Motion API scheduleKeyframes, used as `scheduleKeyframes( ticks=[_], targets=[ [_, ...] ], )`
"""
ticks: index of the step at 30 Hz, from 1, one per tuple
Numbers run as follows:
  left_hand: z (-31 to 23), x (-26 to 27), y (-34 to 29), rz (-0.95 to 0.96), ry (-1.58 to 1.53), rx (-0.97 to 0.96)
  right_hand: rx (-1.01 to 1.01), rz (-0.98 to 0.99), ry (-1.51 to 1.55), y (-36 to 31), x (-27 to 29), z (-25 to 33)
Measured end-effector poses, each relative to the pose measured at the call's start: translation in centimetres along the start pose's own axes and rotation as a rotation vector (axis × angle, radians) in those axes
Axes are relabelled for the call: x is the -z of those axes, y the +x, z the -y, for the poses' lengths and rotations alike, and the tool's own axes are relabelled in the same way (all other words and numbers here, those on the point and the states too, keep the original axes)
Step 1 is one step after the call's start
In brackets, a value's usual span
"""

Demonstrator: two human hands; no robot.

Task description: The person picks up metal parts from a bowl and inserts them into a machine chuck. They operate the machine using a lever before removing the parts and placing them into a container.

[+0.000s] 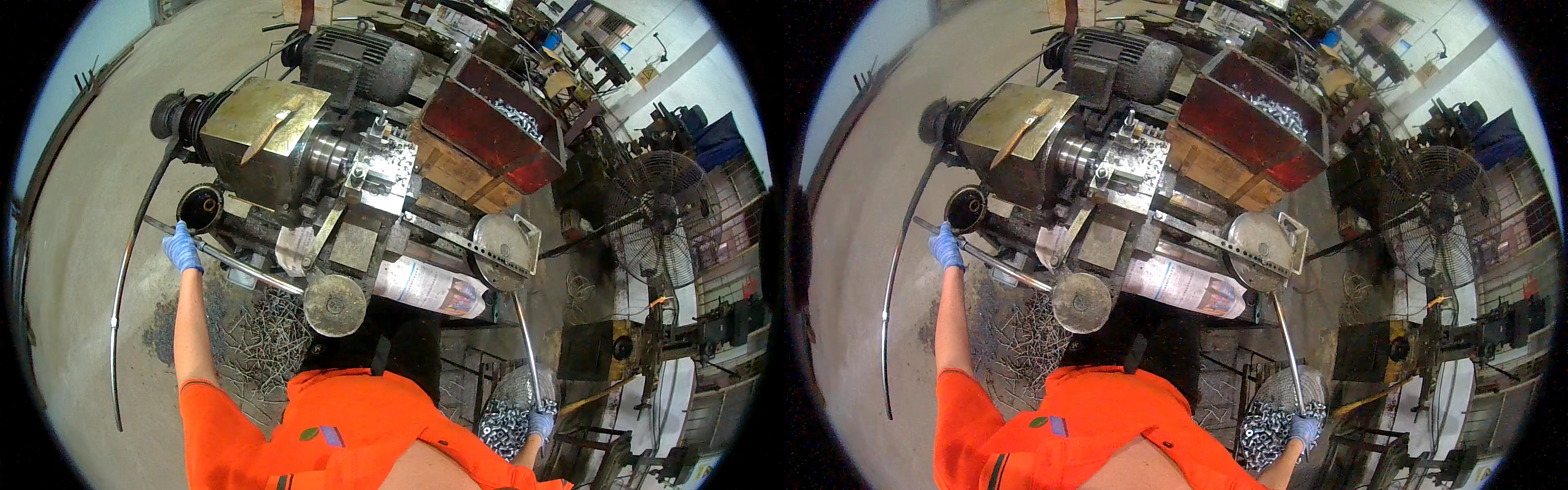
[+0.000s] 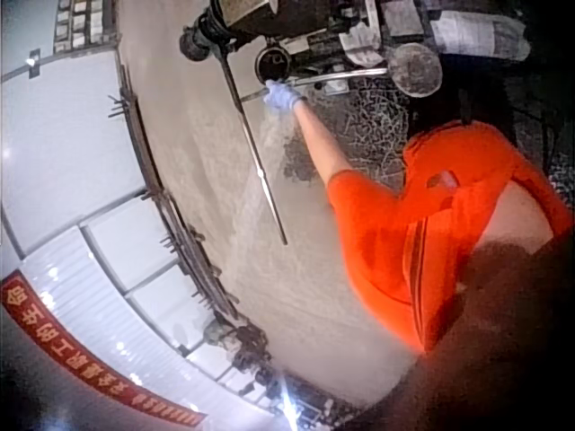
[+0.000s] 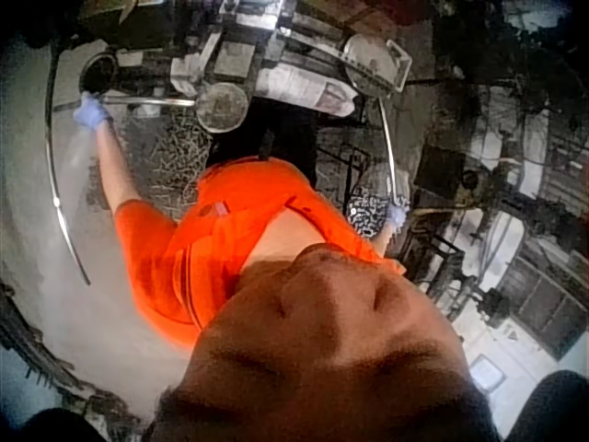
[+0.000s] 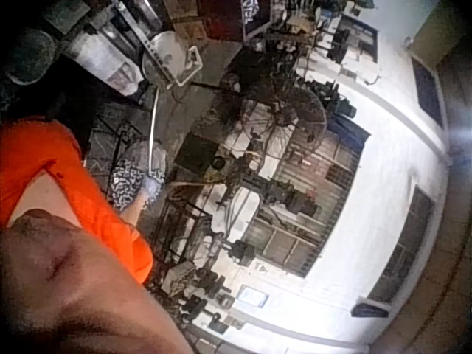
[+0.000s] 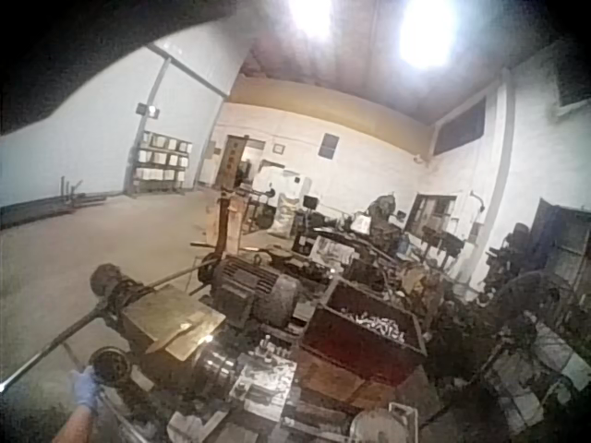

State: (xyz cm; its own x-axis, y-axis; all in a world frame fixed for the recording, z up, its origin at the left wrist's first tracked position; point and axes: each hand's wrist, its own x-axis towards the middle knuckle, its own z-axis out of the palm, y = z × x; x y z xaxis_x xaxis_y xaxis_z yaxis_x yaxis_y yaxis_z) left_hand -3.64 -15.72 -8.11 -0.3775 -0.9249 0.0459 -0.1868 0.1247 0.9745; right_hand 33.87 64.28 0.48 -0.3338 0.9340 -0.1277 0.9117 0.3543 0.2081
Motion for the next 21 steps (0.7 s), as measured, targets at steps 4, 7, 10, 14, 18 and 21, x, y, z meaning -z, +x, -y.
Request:
scheduleKeyframes(
  ticks=[4,7,10,14,18,21],
  targets=[
    [-0.3,-0.6,-0.3,0.009,-0.027,0.002,-0.014,-0.118,0.120,2.6,-4.0,-3.1],
    [-0.2,-0.3,-0.1,0.020,-0.037,-0.004,-0.024,-0.108,0.099,1.3,-2.4,-1.7],
    [0.4,-0.2,0.4,0.001,-0.008,0.012,-0.001,-0.105,0.099,-0.1,-0.8,-0.4],
    [-0.1,-0.3,0.1,0.032,-0.023,0.016,-0.106,-0.068,0.065,0.2,-1.2,-0.7],
    [-0.1,-0.2,-0.1,0.041,-0.061,0.043,-0.154,-0.060,0.086,0.1,-1.4,-1.0],
    [-0.5,0.0,-0.5,0.023,-0.027,0.000,-0.193,-0.072,0.120,-1.9,0.8,0.8]
  ],
)
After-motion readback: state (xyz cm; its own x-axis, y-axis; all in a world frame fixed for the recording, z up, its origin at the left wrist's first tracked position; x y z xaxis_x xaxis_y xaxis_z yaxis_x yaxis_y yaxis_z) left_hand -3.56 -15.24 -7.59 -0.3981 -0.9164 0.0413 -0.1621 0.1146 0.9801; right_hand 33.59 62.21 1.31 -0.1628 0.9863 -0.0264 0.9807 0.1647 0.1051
